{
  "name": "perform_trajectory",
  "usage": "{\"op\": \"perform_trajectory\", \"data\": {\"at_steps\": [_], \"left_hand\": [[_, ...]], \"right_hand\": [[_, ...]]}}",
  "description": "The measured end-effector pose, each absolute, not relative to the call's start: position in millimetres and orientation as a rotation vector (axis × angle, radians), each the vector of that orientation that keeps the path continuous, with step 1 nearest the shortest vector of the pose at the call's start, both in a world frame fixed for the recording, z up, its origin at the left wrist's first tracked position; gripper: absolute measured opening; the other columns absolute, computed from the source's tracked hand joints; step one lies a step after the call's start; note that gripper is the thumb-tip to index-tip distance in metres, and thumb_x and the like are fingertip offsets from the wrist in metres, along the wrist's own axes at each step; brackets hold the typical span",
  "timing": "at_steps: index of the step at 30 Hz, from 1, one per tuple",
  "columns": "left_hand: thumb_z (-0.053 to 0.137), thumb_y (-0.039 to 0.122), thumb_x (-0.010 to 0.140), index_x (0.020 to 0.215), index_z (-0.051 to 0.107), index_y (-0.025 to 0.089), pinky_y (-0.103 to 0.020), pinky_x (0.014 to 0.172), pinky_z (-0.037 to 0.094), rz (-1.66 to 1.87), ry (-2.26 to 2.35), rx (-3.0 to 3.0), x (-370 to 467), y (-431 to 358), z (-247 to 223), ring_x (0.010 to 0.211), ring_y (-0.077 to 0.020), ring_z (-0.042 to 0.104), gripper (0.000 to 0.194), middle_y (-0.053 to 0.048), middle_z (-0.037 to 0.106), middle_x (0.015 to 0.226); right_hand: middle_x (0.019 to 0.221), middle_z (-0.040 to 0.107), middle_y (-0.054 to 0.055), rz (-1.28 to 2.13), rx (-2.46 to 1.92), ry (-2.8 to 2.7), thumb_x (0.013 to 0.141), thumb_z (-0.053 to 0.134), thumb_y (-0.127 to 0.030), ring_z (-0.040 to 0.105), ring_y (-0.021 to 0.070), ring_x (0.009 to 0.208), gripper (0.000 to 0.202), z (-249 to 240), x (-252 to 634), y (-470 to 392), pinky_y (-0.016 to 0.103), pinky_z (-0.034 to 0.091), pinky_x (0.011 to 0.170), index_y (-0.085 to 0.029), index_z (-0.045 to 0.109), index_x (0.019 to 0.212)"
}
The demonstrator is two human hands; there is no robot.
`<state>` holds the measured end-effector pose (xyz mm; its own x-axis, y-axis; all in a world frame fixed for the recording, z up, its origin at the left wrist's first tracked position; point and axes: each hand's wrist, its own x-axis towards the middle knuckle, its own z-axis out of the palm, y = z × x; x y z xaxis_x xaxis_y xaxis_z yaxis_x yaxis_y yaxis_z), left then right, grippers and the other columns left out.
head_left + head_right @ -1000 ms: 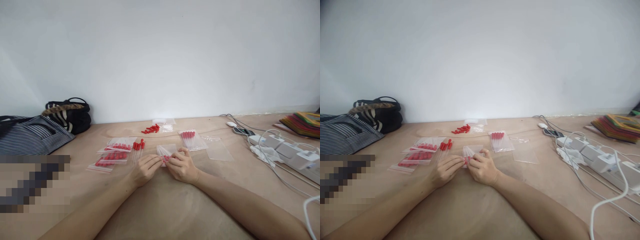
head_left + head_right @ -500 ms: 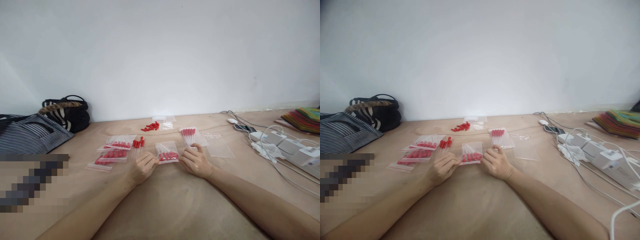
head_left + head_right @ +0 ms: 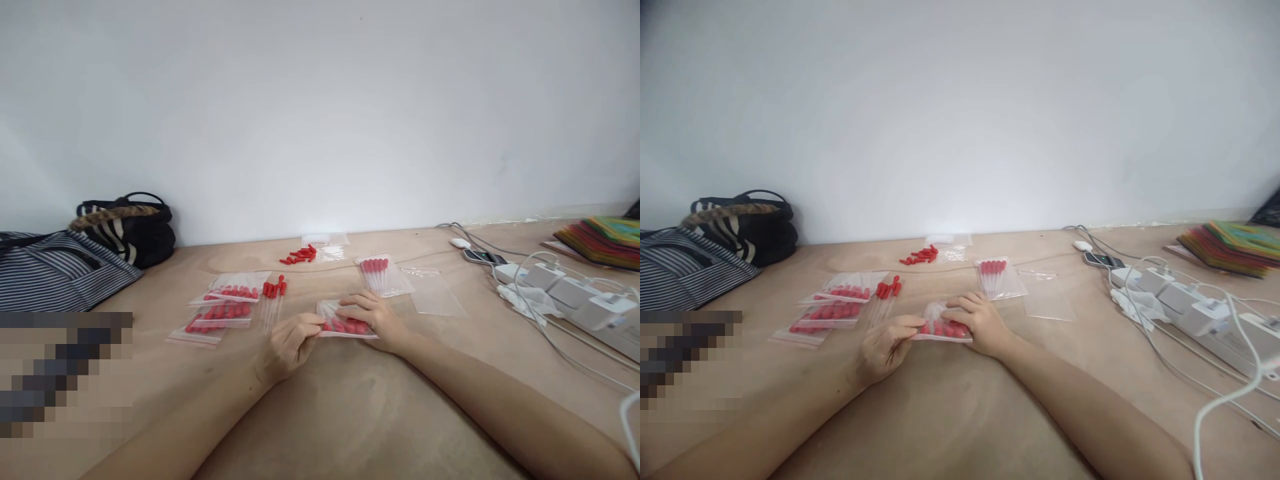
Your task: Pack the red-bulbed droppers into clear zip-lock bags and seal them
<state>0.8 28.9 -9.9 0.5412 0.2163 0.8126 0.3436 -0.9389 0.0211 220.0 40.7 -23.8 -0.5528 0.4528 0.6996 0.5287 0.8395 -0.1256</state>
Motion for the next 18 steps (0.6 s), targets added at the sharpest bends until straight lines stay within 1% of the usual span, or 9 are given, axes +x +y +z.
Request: {"op": "perform_trajectory", "data": {"at_steps": [1, 4, 6, 9, 11, 14, 16, 18], "left_hand": [[0.045, 0.014, 0.086, 0.095, 0.045, 0.019, -0.028, 0.069, 0.054, -1.391, -0.511, -2.628, 1.0, 28.4, -10.4, 0.083, -0.0162, 0.062, 0.010, -0.008, 0.063, 0.092], [0.050, 0.017, 0.082, 0.111, 0.038, 0.018, -0.034, 0.072, 0.053, -1.459, -0.705, -2.588, -0.3, 30.4, -13.2, 0.089, -0.0193, 0.059, 0.031, -0.011, 0.057, 0.103], [0.051, 0.018, 0.080, 0.116, 0.035, 0.018, -0.033, 0.069, 0.053, -1.414, -0.885, -2.627, -1.5, 33.7, -15.5, 0.085, -0.0185, 0.059, 0.039, -0.010, 0.055, 0.100], [0.052, 0.020, 0.079, 0.117, 0.035, 0.019, -0.031, 0.063, 0.053, -1.264, -1.065, -2.756, -2.7, 38.6, -18.7, 0.077, -0.0174, 0.059, 0.042, -0.005, 0.054, 0.091], [0.052, 0.019, 0.078, 0.118, 0.035, 0.020, -0.032, 0.063, 0.053, -1.203, -1.085, -2.801, -3.5, 40.8, -20.4, 0.074, -0.0176, 0.058, 0.044, -0.004, 0.054, 0.088], [0.053, 0.016, 0.077, 0.119, 0.034, 0.021, -0.034, 0.066, 0.052, -1.147, -1.078, -2.843, -4.7, 41.8, -21.8, 0.074, -0.0188, 0.058, 0.046, -0.004, 0.055, 0.086], [0.054, 0.015, 0.077, 0.119, 0.034, 0.021, -0.035, 0.068, 0.051, -1.132, -1.086, -2.856, -4.9, 41.3, -21.2, 0.076, -0.0198, 0.058, 0.047, -0.005, 0.055, 0.087], [0.055, 0.014, 0.076, 0.118, 0.035, 0.021, -0.036, 0.067, 0.051, -1.143, -1.084, -2.847, -4.3, 40.2, -19.0, 0.075, -0.0204, 0.058, 0.047, -0.005, 0.056, 0.086]], "right_hand": [[0.096, 0.063, 0.008, -0.019, -0.682, -2.216, 0.081, 0.048, -0.025, 0.055, 0.0180, 0.085, 0.021, -22.9, 219.0, 40.3, 0.033, 0.041, 0.073, -0.019, 0.059, 0.097], [0.085, 0.064, 0.007, 0.297, -0.738, -1.947, 0.082, 0.045, -0.025, 0.058, 0.0163, 0.077, 0.016, -16.9, 222.2, 44.2, 0.031, 0.046, 0.068, -0.017, 0.058, 0.089], [0.078, 0.063, 0.005, 0.500, -0.842, -1.692, 0.080, 0.050, -0.033, 0.058, 0.0155, 0.069, 0.017, -11.4, 231.4, 52.7, 0.029, 0.047, 0.062, -0.018, 0.055, 0.087], [0.065, 0.059, 0.000, 0.712, -1.018, -1.409, 0.069, 0.059, -0.046, 0.053, 0.0122, 0.053, 0.033, -6.7, 255.2, 70.8, 0.025, 0.044, 0.049, -0.017, 0.053, 0.084], [0.057, 0.056, -0.002, 0.759, -1.166, -1.367, 0.063, 0.062, -0.050, 0.048, 0.0102, 0.046, 0.038, -8.3, 274.0, 81.4, 0.023, 0.040, 0.045, -0.016, 0.055, 0.079], [0.056, 0.058, 0.000, 0.762, -1.459, -1.411, 0.064, 0.060, -0.050, 0.049, 0.0108, 0.045, 0.041, -14.8, 297.2, 89.6, 0.022, 0.037, 0.044, -0.015, 0.059, 0.084], [0.061, 0.062, 0.003, 0.707, -1.629, -1.411, 0.063, 0.061, -0.049, 0.054, 0.0141, 0.050, 0.045, -17.4, 306.5, 90.1, 0.024, 0.038, 0.047, -0.013, 0.059, 0.091], [0.070, 0.065, 0.008, 0.556, -1.792, -1.415, 0.058, 0.065, -0.048, 0.059, 0.0196, 0.061, 0.055, -16.0, 312.7, 88.6, 0.027, 0.040, 0.053, -0.012, 0.058, 0.098]]}}
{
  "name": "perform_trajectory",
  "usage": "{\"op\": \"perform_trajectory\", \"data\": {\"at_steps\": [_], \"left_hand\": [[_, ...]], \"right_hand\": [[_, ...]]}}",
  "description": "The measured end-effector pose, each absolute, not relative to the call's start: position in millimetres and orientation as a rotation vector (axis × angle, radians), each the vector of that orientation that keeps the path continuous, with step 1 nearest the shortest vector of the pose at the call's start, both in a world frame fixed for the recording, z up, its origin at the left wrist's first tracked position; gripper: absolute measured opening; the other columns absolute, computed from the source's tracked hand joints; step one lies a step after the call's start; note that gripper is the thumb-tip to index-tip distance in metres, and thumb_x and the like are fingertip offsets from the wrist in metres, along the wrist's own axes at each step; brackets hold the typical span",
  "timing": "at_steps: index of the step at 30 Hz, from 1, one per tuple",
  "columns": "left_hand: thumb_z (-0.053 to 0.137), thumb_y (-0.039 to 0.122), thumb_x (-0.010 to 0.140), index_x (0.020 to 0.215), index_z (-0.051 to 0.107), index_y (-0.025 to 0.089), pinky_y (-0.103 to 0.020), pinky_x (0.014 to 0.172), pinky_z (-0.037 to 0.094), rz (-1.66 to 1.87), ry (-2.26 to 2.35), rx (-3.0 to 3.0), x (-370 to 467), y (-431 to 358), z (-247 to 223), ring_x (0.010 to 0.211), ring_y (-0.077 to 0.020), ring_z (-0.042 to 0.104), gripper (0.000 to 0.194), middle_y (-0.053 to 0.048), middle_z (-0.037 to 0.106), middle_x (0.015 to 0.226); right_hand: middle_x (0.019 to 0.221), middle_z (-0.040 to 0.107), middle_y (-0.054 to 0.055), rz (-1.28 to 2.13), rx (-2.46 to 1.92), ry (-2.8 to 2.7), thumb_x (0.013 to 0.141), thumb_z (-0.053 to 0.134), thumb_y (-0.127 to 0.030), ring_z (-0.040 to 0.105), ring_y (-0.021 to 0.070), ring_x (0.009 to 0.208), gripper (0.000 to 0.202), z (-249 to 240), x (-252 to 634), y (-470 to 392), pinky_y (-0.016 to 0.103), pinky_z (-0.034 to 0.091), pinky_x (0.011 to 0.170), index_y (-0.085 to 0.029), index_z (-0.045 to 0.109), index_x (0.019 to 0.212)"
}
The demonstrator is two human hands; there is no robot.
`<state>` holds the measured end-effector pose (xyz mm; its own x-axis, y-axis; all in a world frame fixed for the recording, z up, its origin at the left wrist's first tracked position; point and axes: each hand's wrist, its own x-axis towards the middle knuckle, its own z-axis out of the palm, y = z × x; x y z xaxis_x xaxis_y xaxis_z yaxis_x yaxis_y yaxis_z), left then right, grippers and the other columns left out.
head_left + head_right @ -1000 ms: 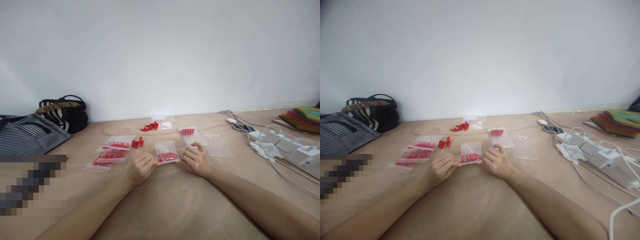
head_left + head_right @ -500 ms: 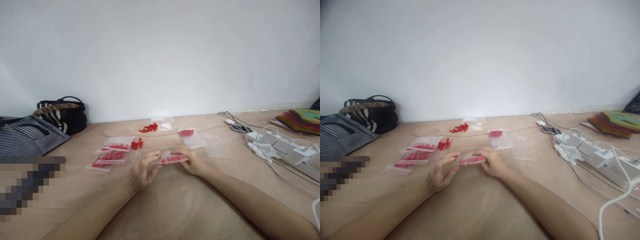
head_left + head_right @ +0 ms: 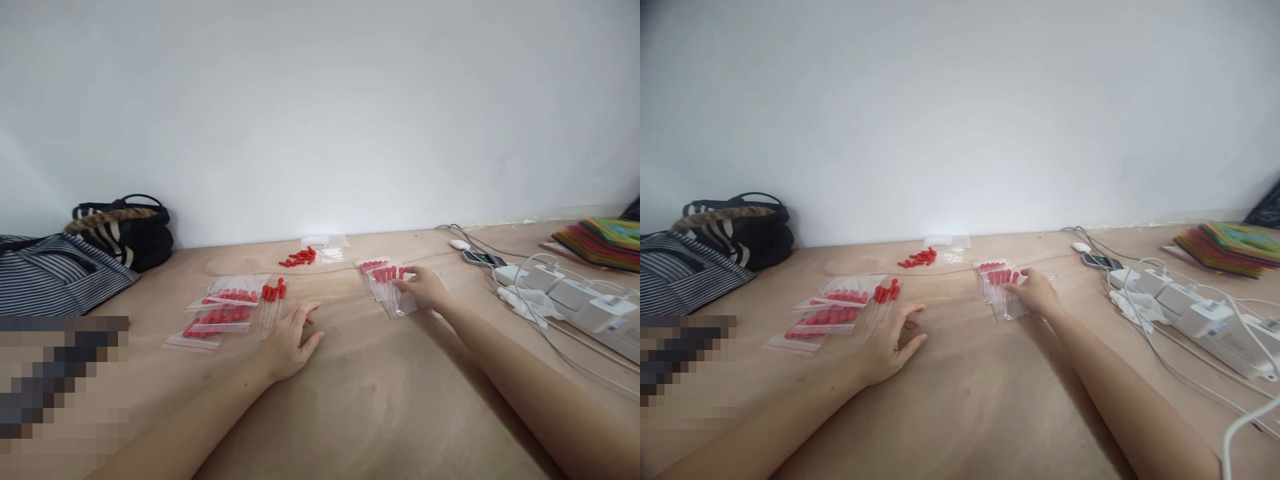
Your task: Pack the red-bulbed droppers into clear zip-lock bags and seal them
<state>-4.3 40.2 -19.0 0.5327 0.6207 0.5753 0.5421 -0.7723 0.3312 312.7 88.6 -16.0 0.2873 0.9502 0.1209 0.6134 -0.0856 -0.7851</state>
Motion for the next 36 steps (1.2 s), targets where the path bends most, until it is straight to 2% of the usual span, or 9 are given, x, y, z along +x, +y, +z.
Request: {"op": "perform_trajectory", "data": {"at_steps": [2, 6, 14, 16, 19, 22, 27, 32, 36], "left_hand": [[0.055, 0.012, 0.075, 0.116, 0.037, 0.020, -0.035, 0.065, 0.052, 1.080, 0.996, 2.659, -3.1, 38.6, -15.6, 0.073, -0.0205, 0.059, 0.046, -0.006, 0.056, 0.086], [0.055, 0.009, 0.074, 0.110, 0.042, 0.021, -0.034, 0.066, 0.052, 1.064, 0.957, 2.668, -0.6, 35.6, -9.8, 0.074, -0.0192, 0.059, 0.040, -0.006, 0.056, 0.094], [0.051, 0.014, 0.076, 0.102, 0.047, 0.020, -0.030, 0.068, 0.051, 0.976, 0.956, 2.667, -0.9, 35.6, -10.5, 0.074, -0.0155, 0.060, 0.027, -0.007, 0.053, 0.104], [0.050, 0.014, 0.077, 0.101, 0.048, 0.020, -0.029, 0.068, 0.051, 0.960, 0.965, 2.673, -1.5, 35.3, -10.1, 0.075, -0.0150, 0.060, 0.026, -0.007, 0.053, 0.105], [0.050, 0.015, 0.077, 0.099, 0.049, 0.020, -0.030, 0.069, 0.051, 0.931, 0.992, 2.701, -2.1, 34.7, -9.2, 0.077, -0.0160, 0.060, 0.022, -0.007, 0.053, 0.105], [0.049, 0.016, 0.078, 0.097, 0.050, 0.019, -0.031, 0.069, 0.051, 0.919, 0.994, 2.696, -2.4, 34.7, -9.6, 0.078, -0.0171, 0.059, 0.020, -0.008, 0.055, 0.103], [0.052, 0.023, 0.080, 0.099, 0.053, 0.019, -0.033, 0.071, 0.052, 1.060, 0.950, 2.389, -3.8, 36.9, -14.6, 0.080, -0.0191, 0.060, 0.019, -0.007, 0.061, 0.093], [0.039, 0.044, 0.087, 0.114, 0.046, 0.015, -0.038, 0.077, 0.050, 1.053, 0.842, 1.750, -2.0, 35.1, -16.1, 0.088, -0.0225, 0.062, 0.040, -0.012, 0.065, 0.094], [0.061, 0.045, 0.071, 0.100, 0.050, 0.016, -0.031, 0.079, 0.047, 1.068, 0.991, 1.515, 4.5, 27.6, -10.3, 0.088, -0.0207, 0.059, 0.043, -0.004, 0.064, 0.088]], "right_hand": [[0.080, 0.065, 0.012, 0.348, -1.973, -1.451, 0.055, 0.066, -0.051, 0.060, 0.0244, 0.074, 0.058, -11.4, 319.9, 87.0, 0.030, 0.041, 0.059, -0.012, 0.059, 0.098], [0.086, 0.064, 0.016, 0.075, -2.288, -1.471, 0.068, 0.053, -0.052, 0.059, 0.0278, 0.081, 0.041, -3.9, 345.3, 87.3, 0.033, 0.041, 0.063, -0.015, 0.064, 0.081], [0.040, 0.053, 0.007, 0.279, -2.383, -1.364, 0.061, 0.062, -0.038, 0.055, 0.0216, 0.047, 0.029, -11.7, 368.3, 84.7, 0.030, 0.038, 0.049, -0.017, 0.054, 0.042], [0.043, 0.054, 0.007, 0.205, -2.336, -1.331, 0.063, 0.060, -0.037, 0.056, 0.0225, 0.050, 0.026, -10.6, 365.5, 82.7, 0.032, 0.039, 0.052, -0.017, 0.055, 0.046], [0.068, 0.062, 0.011, -0.053, -2.226, -1.184, 0.073, 0.048, -0.035, 0.059, 0.0262, 0.070, 0.022, -4.5, 361.0, 81.8, 0.037, 0.040, 0.064, -0.016, 0.059, 0.070], [0.088, 0.060, 0.012, -0.179, -1.806, -1.051, 0.079, 0.042, -0.036, 0.059, 0.0225, 0.077, 0.023, 2.8, 345.4, 82.3, 0.035, 0.042, 0.068, -0.016, 0.051, 0.088], [0.079, 0.059, 0.004, 0.532, -1.173, -0.978, 0.073, 0.053, -0.045, 0.058, 0.0159, 0.063, 0.028, -2.3, 266.8, 69.4, 0.028, 0.045, 0.055, -0.019, 0.045, 0.081], [0.072, 0.061, 0.000, 1.158, -0.870, -1.001, 0.063, 0.065, -0.046, 0.059, 0.0166, 0.066, 0.034, -21.1, 184.6, 34.3, 0.029, 0.047, 0.059, -0.021, 0.043, 0.072], [0.062, 0.057, -0.004, 1.419, -0.832, -1.085, 0.056, 0.073, -0.038, 0.056, 0.0126, 0.060, 0.038, -19.8, 166.3, 12.3, 0.025, 0.044, 0.060, -0.018, 0.041, 0.063]]}}
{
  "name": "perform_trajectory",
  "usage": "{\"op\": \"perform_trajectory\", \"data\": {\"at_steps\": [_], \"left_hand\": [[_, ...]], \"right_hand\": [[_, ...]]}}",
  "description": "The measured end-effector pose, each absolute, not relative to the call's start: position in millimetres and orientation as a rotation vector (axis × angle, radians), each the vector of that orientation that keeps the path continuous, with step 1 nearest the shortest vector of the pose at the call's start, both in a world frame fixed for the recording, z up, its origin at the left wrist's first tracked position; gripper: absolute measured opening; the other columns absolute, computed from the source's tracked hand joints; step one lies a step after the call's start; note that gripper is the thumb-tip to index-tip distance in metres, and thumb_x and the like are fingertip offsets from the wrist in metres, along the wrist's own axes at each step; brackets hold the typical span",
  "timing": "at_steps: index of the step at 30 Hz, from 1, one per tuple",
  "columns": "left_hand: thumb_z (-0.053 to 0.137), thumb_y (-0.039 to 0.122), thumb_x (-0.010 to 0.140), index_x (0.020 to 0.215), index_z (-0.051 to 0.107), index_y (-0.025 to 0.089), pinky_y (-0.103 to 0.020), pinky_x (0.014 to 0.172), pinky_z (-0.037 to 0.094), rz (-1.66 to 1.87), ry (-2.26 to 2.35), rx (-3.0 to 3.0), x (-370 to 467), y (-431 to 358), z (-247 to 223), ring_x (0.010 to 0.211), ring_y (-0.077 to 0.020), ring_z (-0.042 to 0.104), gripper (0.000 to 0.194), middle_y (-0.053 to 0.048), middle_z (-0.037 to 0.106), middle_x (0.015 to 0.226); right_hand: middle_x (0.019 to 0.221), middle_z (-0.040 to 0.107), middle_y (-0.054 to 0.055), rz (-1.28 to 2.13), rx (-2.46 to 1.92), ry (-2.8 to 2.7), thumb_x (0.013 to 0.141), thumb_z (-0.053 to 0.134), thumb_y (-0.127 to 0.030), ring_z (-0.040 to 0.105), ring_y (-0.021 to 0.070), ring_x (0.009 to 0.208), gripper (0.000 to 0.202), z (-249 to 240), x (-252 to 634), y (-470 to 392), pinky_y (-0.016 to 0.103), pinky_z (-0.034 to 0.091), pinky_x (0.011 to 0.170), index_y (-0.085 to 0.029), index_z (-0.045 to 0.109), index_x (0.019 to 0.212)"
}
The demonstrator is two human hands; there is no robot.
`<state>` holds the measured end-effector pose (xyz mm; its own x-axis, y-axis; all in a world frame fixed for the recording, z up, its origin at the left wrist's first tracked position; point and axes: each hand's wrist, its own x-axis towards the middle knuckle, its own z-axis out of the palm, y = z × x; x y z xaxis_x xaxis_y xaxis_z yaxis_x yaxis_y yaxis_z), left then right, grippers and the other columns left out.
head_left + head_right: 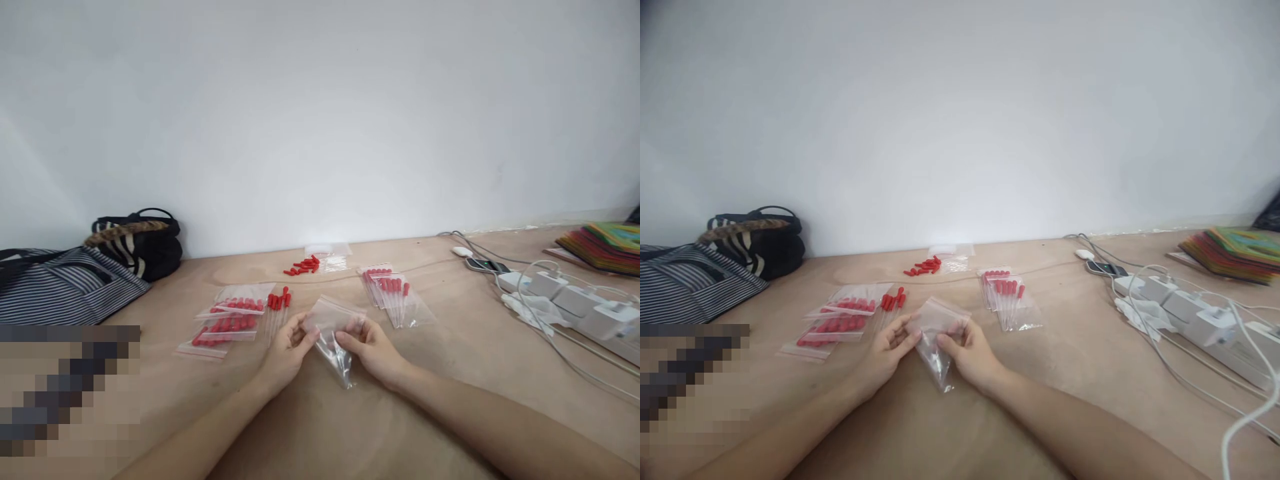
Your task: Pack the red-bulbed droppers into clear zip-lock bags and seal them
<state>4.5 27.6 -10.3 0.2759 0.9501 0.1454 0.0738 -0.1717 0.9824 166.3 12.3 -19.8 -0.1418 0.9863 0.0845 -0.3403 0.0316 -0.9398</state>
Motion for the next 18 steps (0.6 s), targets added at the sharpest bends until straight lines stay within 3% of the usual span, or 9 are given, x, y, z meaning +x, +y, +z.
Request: {"op": "perform_trajectory", "data": {"at_steps": [4, 7, 10, 14, 16, 18], "left_hand": [[0.054, 0.047, 0.074, 0.070, 0.049, 0.018, -0.024, 0.068, 0.044, 1.113, 1.085, 1.618, 3.5, 25.8, 1.6, 0.072, -0.0146, 0.056, 0.030, 0.002, 0.058, 0.071], [0.049, 0.048, 0.076, 0.068, 0.046, 0.019, -0.022, 0.057, 0.042, 1.000, 1.093, 1.707, -9.1, 29.5, 13.9, 0.056, -0.0117, 0.052, 0.031, 0.006, 0.050, 0.057], [0.043, 0.046, 0.079, 0.073, 0.044, 0.020, -0.020, 0.038, 0.031, 0.593, 1.314, 1.826, -26.5, 29.6, 22.0, 0.035, -0.0105, 0.042, 0.026, 0.008, 0.044, 0.048], [0.048, 0.035, 0.078, 0.087, 0.051, 0.020, -0.026, 0.053, 0.039, 0.247, 1.854, 2.248, -37.6, 20.0, 26.1, 0.066, -0.0219, 0.059, 0.018, -0.001, 0.060, 0.068], [0.049, 0.034, 0.079, 0.097, 0.050, 0.018, -0.032, 0.061, 0.042, 0.124, 2.057, 2.408, -36.3, 16.8, 30.0, 0.081, -0.0271, 0.059, 0.024, -0.007, 0.062, 0.084], [0.046, 0.033, 0.082, 0.095, 0.052, 0.014, -0.035, 0.071, 0.042, 0.085, 2.149, 2.585, -32.7, 19.0, 35.2, 0.093, -0.0292, 0.055, 0.023, -0.012, 0.061, 0.094]], "right_hand": [[0.064, 0.056, -0.004, 1.579, -0.712, -1.137, 0.058, 0.072, -0.039, 0.056, 0.0110, 0.058, 0.039, -13.8, 171.4, 6.8, 0.025, 0.044, 0.058, -0.018, 0.039, 0.062], [0.064, 0.053, -0.005, 1.433, -0.763, -1.228, 0.066, 0.065, -0.043, 0.053, 0.0089, 0.052, 0.034, -15.8, 178.3, 11.1, 0.023, 0.043, 0.053, -0.018, 0.041, 0.068], [0.057, 0.047, -0.006, 1.117, -0.953, -1.394, 0.073, 0.058, -0.040, 0.048, 0.0083, 0.046, 0.025, -21.8, 186.3, 19.2, 0.021, 0.037, 0.046, -0.019, 0.044, 0.074], [0.055, 0.048, -0.004, 0.744, -1.165, -1.594, 0.075, 0.054, -0.027, 0.047, 0.0096, 0.049, 0.012, -26.9, 193.6, 27.0, 0.021, 0.034, 0.045, -0.018, 0.047, 0.074], [0.056, 0.050, -0.003, 0.629, -1.196, -1.666, 0.074, 0.052, -0.022, 0.046, 0.0095, 0.049, 0.007, -27.0, 194.5, 27.6, 0.021, 0.034, 0.046, -0.018, 0.048, 0.071], [0.058, 0.052, -0.002, 0.542, -1.191, -1.743, 0.074, 0.050, -0.019, 0.046, 0.0097, 0.051, 0.005, -26.6, 194.2, 26.6, 0.021, 0.034, 0.047, -0.018, 0.048, 0.070]]}}
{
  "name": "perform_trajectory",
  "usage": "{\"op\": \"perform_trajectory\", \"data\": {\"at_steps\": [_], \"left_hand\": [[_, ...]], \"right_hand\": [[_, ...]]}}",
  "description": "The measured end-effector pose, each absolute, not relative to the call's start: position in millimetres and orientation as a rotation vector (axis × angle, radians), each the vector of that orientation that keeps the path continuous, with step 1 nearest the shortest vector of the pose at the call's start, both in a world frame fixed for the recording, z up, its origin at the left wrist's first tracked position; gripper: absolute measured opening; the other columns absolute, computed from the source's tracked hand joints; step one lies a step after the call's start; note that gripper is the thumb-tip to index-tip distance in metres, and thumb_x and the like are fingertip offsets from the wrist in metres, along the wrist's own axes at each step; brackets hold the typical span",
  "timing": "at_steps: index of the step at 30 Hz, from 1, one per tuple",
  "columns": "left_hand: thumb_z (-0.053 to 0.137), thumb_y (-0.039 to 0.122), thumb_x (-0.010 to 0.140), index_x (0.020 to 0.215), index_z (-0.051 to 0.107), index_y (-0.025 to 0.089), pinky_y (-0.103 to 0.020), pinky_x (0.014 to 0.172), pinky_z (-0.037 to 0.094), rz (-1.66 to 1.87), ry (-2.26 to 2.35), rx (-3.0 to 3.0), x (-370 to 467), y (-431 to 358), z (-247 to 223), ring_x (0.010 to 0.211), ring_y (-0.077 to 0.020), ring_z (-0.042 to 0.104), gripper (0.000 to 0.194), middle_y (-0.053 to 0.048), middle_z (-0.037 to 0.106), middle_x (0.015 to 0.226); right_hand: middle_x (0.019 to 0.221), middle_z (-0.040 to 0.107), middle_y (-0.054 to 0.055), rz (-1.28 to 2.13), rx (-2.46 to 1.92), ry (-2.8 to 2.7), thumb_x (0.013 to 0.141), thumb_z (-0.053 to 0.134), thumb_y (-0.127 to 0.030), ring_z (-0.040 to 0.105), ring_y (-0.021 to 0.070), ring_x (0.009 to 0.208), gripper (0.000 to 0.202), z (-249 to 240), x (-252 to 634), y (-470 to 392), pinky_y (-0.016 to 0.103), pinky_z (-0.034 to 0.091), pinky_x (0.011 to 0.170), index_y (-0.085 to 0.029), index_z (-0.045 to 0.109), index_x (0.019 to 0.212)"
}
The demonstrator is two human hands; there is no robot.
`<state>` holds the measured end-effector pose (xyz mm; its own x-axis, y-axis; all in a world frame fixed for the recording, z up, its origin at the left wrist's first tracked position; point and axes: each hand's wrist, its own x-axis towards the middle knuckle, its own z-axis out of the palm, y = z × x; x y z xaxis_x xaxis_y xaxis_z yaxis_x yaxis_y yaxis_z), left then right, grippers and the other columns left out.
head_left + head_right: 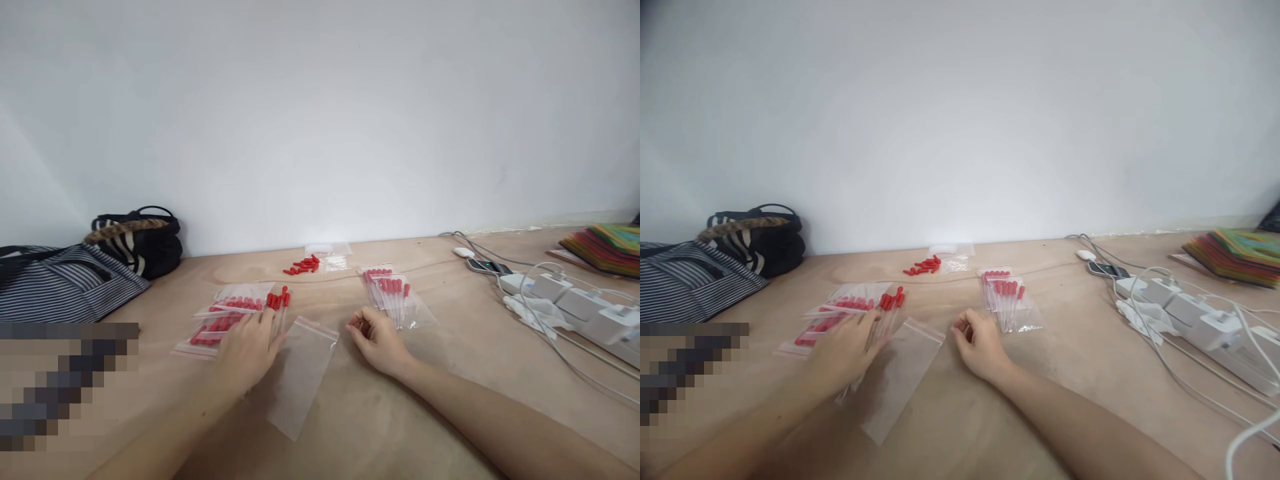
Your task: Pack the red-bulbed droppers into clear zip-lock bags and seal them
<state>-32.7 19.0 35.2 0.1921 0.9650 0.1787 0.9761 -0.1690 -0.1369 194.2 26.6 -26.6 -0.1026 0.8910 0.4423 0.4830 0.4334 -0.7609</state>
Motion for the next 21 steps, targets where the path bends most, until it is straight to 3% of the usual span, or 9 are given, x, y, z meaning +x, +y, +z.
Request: {"op": "perform_trajectory", "data": {"at_steps": [2, 10, 15, 21], "left_hand": [[0.041, 0.030, 0.086, 0.091, 0.054, 0.012, -0.036, 0.075, 0.042, 0.000, -1.832, -2.178, -28.4, 26.5, 38.8, 0.095, -0.0290, 0.055, 0.023, -0.014, 0.060, 0.093], [0.041, 0.028, 0.087, 0.096, 0.053, 0.004, -0.037, 0.064, 0.047, 0.097, -1.975, -2.124, -10.1, 52.6, 23.5, 0.083, -0.0307, 0.061, 0.027, -0.020, 0.060, 0.089], [0.041, 0.018, 0.085, 0.102, 0.048, 0.006, -0.038, 0.068, 0.047, 0.076, -1.970, -2.141, -9.1, 57.5, 19.0, 0.093, -0.0312, 0.057, 0.022, -0.020, 0.057, 0.099], [0.038, 0.013, 0.085, 0.100, 0.049, 0.010, -0.035, 0.069, 0.046, 0.055, -1.893, -2.250, -2.6, 68.5, 18.0, 0.091, -0.0281, 0.058, 0.019, -0.016, 0.059, 0.095]], "right_hand": [[0.060, 0.053, -0.002, 0.463, -1.188, -1.806, 0.074, 0.049, -0.018, 0.047, 0.0100, 0.052, 0.005, -26.2, 193.9, 25.1, 0.022, 0.035, 0.050, -0.018, 0.049, 0.069], [0.063, 0.054, -0.001, 0.336, -1.212, -1.884, 0.074, 0.049, -0.017, 0.050, 0.0116, 0.057, 0.006, -26.4, 195.2, 22.2, 0.025, 0.036, 0.056, -0.018, 0.050, 0.069], [0.062, 0.054, -0.001, 0.275, -1.190, -1.912, 0.075, 0.049, -0.017, 0.049, 0.0114, 0.057, 0.006, -26.9, 196.4, 23.2, 0.026, 0.035, 0.059, -0.018, 0.051, 0.069], [0.062, 0.054, -0.002, 0.238, -1.171, -1.919, 0.075, 0.048, -0.016, 0.048, 0.0102, 0.055, 0.007, -28.4, 202.0, 28.4, 0.027, 0.035, 0.062, -0.018, 0.049, 0.069]]}}
